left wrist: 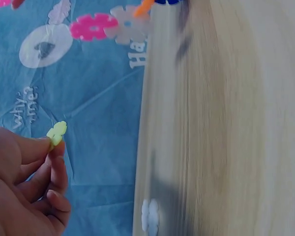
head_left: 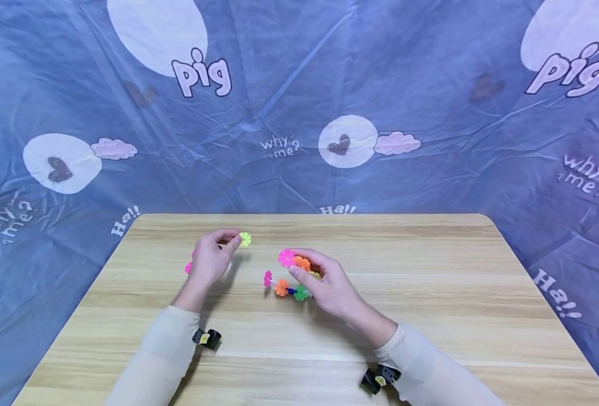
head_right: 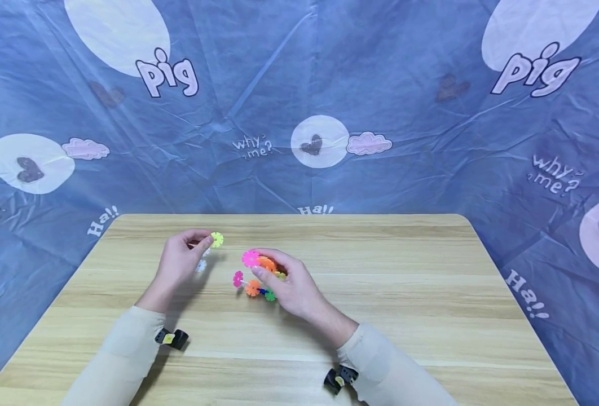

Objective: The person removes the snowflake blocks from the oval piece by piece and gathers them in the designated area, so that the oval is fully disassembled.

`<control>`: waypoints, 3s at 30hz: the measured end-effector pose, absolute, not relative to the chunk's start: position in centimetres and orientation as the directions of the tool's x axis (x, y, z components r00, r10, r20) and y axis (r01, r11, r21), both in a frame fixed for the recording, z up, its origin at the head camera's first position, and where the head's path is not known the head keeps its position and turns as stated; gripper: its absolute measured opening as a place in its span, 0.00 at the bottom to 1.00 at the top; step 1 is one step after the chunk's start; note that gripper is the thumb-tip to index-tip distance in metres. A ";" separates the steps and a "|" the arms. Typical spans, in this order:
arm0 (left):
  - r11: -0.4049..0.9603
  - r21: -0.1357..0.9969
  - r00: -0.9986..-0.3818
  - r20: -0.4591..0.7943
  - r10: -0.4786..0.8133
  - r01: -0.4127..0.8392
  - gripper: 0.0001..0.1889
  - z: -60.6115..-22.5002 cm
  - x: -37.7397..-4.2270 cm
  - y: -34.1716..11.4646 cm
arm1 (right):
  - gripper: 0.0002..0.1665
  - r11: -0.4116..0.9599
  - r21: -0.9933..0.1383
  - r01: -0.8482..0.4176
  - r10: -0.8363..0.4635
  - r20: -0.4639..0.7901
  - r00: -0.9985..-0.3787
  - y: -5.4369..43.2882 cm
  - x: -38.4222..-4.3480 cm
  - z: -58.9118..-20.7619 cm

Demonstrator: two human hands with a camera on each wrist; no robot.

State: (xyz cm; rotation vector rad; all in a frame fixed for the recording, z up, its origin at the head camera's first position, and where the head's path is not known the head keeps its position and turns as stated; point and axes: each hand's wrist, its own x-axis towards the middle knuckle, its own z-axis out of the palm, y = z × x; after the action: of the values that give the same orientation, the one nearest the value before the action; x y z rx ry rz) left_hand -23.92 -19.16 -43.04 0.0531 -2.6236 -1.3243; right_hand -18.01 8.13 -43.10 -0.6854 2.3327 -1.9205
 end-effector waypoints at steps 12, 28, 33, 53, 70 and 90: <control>0.649 0.761 -0.990 0.085 -0.113 -0.008 0.11 -44.0 -25.3 -19.9 | 0.22 0.130 -0.941 -0.313 -0.360 0.249 -0.899 8.2 -18.1 -43.1; 0.697 0.712 -0.996 -0.050 -0.069 -0.085 0.05 -45.4 -27.0 -20.3 | 0.22 0.124 -0.941 -0.314 -0.364 0.251 -0.897 8.1 -18.0 -43.1; 0.718 0.688 -0.994 -0.083 -0.070 -0.108 0.06 -45.8 -27.6 -20.3 | 0.23 0.128 -0.942 -0.309 -0.363 0.245 -0.899 8.1 -18.0 -43.0; 0.737 0.674 -0.998 -0.016 -0.057 -0.053 0.08 -45.1 -26.9 -20.2 | 0.22 0.140 -0.940 -0.311 -0.359 0.245 -0.901 8.0 -17.9 -43.1; 0.561 0.814 -0.989 0.132 0.072 0.150 0.09 -41.4 -22.1 -17.7 | 0.23 0.139 -0.939 -0.314 -0.353 0.249 -0.902 8.1 -17.9 -42.9; 0.482 0.843 -0.970 0.207 0.124 0.241 0.08 -39.6 -18.9 -16.7 | 0.23 0.148 -0.943 -0.297 -0.352 0.231 -0.907 7.9 -17.8 -42.7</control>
State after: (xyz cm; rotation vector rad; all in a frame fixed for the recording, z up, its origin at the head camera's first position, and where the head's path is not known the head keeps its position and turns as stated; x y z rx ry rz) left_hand -18.89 -16.67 -39.59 -0.3226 -2.6012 -1.5083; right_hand -17.84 7.91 -42.69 -0.6639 2.3459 -1.9099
